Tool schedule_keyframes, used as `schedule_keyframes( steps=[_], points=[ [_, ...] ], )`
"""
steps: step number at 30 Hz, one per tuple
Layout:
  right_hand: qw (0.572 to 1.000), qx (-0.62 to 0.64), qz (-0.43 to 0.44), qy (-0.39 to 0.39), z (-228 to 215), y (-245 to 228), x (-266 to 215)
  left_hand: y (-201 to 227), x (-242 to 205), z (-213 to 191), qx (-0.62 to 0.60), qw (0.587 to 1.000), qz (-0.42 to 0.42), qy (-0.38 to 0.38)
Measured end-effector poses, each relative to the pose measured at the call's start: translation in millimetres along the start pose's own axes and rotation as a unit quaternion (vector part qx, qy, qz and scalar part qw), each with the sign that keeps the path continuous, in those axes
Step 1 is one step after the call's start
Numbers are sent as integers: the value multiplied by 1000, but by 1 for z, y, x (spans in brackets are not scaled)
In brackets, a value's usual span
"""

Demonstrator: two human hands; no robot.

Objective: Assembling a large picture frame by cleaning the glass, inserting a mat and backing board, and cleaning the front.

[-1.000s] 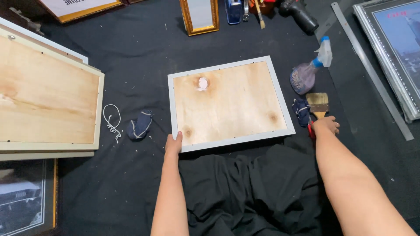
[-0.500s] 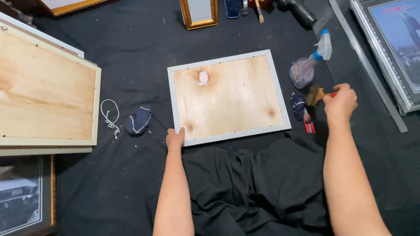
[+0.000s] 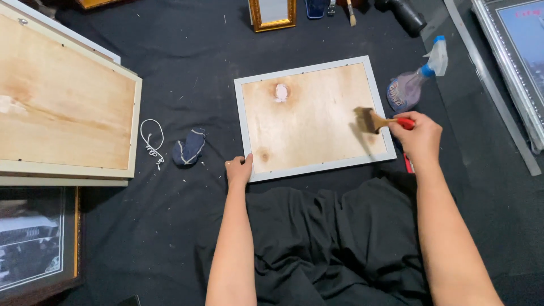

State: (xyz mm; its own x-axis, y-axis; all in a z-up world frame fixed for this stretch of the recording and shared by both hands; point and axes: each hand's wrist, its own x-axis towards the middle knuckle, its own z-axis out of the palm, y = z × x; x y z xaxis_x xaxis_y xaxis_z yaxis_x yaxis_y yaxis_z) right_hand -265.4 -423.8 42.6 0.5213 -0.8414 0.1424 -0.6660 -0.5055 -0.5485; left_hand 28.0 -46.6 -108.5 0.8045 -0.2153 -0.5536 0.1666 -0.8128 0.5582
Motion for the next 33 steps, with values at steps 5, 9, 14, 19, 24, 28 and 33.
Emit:
schedule_keyframes(
  steps=[5,9,14,19,24,28,33],
  points=[
    [976,-210,-53,-19,23,38,5,5,1,-8,-39,999,-20,26],
    [963,-220,-107,-115,78,-26,-31,1,8,-9,-102,991,-43,71],
    [959,-86,-149,-225,121,-171,-97,1,10,-15,-180,973,-57,136],
    [928,113,-128,-331,162,-253,-134,15,-18,-39,-256,940,-66,215],
    [911,250,28,-326,168,-217,-89,13,-17,-39,-243,935,-51,252],
    [936,221,49,-271,131,-108,-10,15,-10,-30,-201,947,-46,244],
    [993,-115,-35,-22,30,0,60,11,-5,-21,-156,952,27,262]
  ],
)
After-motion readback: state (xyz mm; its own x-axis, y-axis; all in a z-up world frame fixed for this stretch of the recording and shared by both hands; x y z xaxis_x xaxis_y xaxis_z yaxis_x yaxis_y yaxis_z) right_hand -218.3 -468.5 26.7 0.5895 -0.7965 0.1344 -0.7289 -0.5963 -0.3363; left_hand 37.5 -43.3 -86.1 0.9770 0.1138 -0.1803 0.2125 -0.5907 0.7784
